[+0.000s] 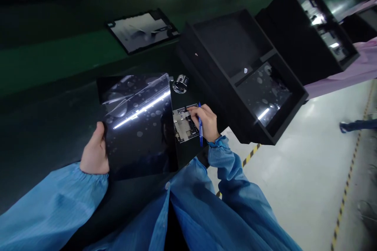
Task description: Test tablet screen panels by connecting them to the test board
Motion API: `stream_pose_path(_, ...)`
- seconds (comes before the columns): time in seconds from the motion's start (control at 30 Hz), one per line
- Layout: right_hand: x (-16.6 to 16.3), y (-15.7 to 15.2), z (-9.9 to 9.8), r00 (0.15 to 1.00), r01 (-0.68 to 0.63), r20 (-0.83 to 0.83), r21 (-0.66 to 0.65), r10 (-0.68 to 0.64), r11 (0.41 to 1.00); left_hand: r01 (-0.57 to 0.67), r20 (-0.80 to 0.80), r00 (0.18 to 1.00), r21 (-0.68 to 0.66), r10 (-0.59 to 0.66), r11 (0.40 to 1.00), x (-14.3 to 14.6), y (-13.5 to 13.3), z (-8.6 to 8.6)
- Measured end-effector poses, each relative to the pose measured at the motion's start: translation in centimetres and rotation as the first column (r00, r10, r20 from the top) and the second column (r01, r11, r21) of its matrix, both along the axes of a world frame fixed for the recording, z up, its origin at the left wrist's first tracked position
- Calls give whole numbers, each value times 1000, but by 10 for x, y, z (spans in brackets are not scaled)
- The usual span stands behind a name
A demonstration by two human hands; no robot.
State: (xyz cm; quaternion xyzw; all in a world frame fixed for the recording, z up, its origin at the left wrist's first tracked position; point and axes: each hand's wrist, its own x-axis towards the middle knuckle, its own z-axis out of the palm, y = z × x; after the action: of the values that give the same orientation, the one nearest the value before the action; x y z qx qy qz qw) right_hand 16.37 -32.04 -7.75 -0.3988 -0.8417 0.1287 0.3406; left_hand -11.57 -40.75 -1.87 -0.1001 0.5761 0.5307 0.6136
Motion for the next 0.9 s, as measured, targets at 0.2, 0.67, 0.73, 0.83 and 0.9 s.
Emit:
stream_pose_path(0.2,0,0,-1,996,21,84,3,-21,1000,-19,56,998,-59,23,998,-2,1,-3)
stream_pose_path(0.67,-58,-50,42,911,-209,-412,-389,34,897,-53,147,988,11,50,999,5,-2,0)
stream_pose_path(0.73,-63,-53,38,887,-285,-456,-424,69,859,-22,167,986,46,14,999,2,-4,-6)
stream_pose_path(0.83,-66,-54,31,870,-289,-492,-445,38,848,7,170,985,110,-25,994,0,-6,-14)
stream_pose_path(0.9,-68,-54,29,909,-194,-417,-457,-16,868,23,159,986,133,-44,991,0,-6,-17)
